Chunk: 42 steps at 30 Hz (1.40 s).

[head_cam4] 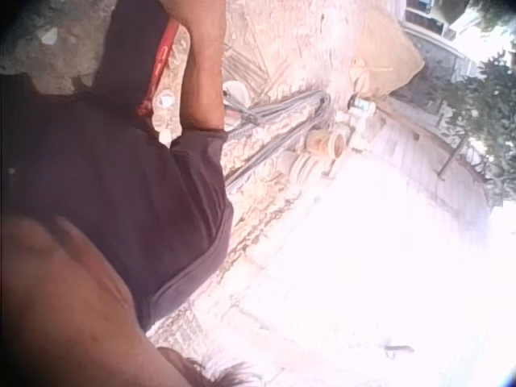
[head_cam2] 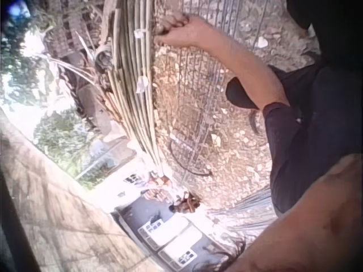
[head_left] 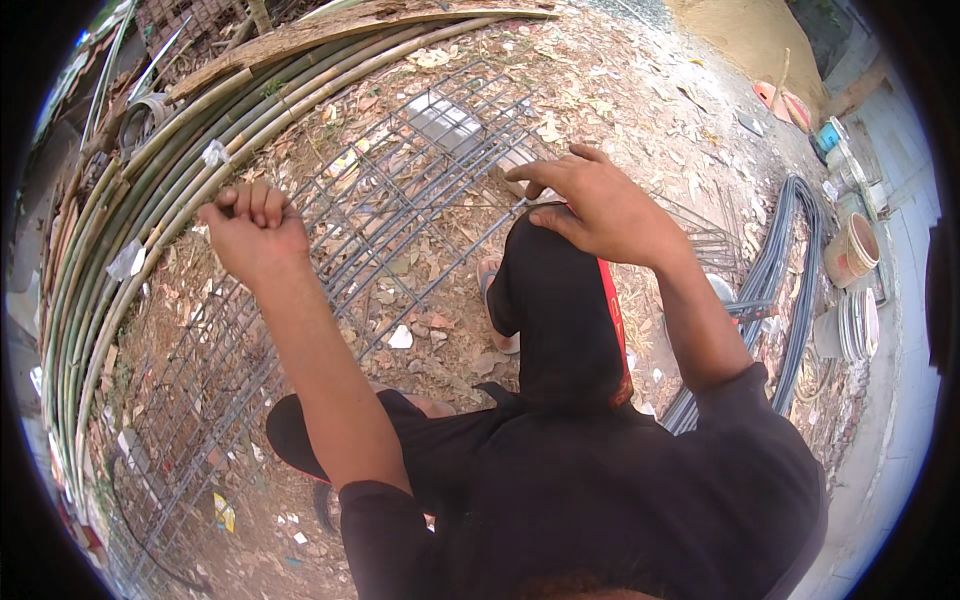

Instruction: The person secures metal bars together by hand and with pliers using short lengths of wire. They twist the wire around the intersections of a rebar grid to form a cage-like structure.

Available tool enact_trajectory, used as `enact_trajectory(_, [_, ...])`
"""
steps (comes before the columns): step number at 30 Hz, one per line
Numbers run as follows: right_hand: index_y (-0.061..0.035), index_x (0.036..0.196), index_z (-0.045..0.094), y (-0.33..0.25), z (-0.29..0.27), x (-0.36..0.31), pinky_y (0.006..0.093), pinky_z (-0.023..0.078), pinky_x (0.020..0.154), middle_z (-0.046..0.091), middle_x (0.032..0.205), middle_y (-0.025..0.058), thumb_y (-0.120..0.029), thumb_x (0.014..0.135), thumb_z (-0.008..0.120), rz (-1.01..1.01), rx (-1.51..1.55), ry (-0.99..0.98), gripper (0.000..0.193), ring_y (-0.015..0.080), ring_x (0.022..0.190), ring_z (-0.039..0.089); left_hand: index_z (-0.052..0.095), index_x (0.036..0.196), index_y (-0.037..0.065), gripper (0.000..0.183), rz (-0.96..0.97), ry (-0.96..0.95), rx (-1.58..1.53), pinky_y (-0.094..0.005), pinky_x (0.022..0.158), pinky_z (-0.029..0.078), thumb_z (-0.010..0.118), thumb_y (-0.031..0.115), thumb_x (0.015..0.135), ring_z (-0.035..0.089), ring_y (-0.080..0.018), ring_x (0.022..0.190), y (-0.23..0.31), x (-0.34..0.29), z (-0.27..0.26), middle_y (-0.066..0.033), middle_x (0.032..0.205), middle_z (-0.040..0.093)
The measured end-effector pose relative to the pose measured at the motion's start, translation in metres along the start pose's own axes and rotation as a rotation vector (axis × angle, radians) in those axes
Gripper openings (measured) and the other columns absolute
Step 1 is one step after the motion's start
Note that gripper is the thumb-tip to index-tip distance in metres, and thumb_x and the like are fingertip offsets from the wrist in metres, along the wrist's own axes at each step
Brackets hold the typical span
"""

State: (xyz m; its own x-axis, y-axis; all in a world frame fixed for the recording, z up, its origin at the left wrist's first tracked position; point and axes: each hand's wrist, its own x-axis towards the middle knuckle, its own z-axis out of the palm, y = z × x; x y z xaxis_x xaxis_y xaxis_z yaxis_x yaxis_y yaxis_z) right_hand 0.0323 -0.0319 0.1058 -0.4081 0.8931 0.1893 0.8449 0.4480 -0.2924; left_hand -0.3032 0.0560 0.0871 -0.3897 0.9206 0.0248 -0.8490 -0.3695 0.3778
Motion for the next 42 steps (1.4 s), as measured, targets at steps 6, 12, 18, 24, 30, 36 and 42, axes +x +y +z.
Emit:
enact_trajectory(6, [0.0021,0.133,0.061,0.018,0.02,0.049,0.0295,0.056,0.066,0.074,0.096,0.0114,-0.027,0.099,0.066,0.033,1.077,-0.063,0.045,0.0163,0.081,0.072,0.066,0.1,0.001,0.054,-0.24,-0.65,0.148,-0.0384,0.082,0.051,0.035,0.044,0.112,0.059,-0.0214,0.087,-0.142,-0.018,0.058,-0.0079,0.088,0.062])
enact_trajectory(12, [0.003,0.11,0.073,0.072,0.118,0.083,0.0256,0.045,0.059,0.065,0.076,0.0017,-0.02,0.1,0.063,0.363,1.285,-0.109,0.026,0.0086,0.066,0.055,0.064,0.131,-0.001,0.061,-0.595,-0.705,0.919,-0.0442,0.103,0.049,0.045,0.052,0.107,0.06,-0.0293,0.126,-0.151,0.0,-0.06,-0.0178,0.128,0.068])
enact_trajectory(18, [-0.0023,0.107,0.074,0.135,0.269,0.007,0.0251,0.029,0.051,0.043,0.064,-0.0082,-0.027,0.105,0.059,0.856,1.035,-0.199,0.029,0.0031,0.056,0.035,0.065,0.127,-0.011,0.077,-0.761,-0.261,1.466,-0.0393,0.101,0.051,0.059,0.06,0.098,0.066,-0.0328,0.118,-0.192,0.01,-0.228,-0.0256,0.12,0.07])
enact_trajectory(24, [-0.0001,0.106,0.076,0.15,0.333,-0.074,0.0294,0.032,0.055,0.045,0.063,-0.0061,-0.03,0.101,0.065,1.252,1.136,-0.314,0.032,0.0074,0.059,0.038,0.07,0.111,-0.015,0.065,-0.884,-0.186,1.885,-0.0409,0.081,0.056,0.071,0.048,0.092,0.071,-0.0319,0.092,-0.277,0.029,-0.295,-0.0239,0.101,0.073])
enact_trajectory(30, [-0.0046,0.126,0.072,0.136,0.36,-0.074,0.0267,0.029,0.051,0.036,0.061,-0.0081,-0.02,0.106,0.056,1.015,1.061,-0.302,0.03,0.0054,0.054,0.032,0.068,0.107,-0.016,0.044,-1.015,-0.069,1.401,-0.0353,0.078,0.058,0.068,0.027,0.098,0.073,-0.0269,0.093,-0.282,0.029,-0.313,-0.0248,0.106,0.073])
enact_trajectory(36, [-0.005,0.127,0.071,0.13,0.373,-0.058,0.0397,0.052,0.071,0.075,0.086,0.0125,-0.015,0.1,0.057,0.603,0.738,-0.152,0.032,0.0255,0.074,0.07,0.071,0.105,-0.013,0.049,-0.981,-0.029,1.402,-0.0346,0.075,0.057,0.074,0.034,0.092,0.072,-0.0238,0.086,-0.278,0.026,-0.298,-0.02,0.096,0.074])
enact_trajectory(42, [-0.013,0.116,0.076,0.12,0.351,-0.04,0.0499,0.056,0.077,0.072,0.087,0.0226,-0.017,0.093,0.058,0.63,0.609,-0.393,0.03,0.0422,0.081,0.069,0.075,0.1,-0.01,0.054,-0.846,-0.246,1.748,-0.0325,0.073,0.055,0.08,0.042,0.088,0.072,-0.0197,0.08,-0.253,0.014,-0.287,-0.0174,0.082,0.074])
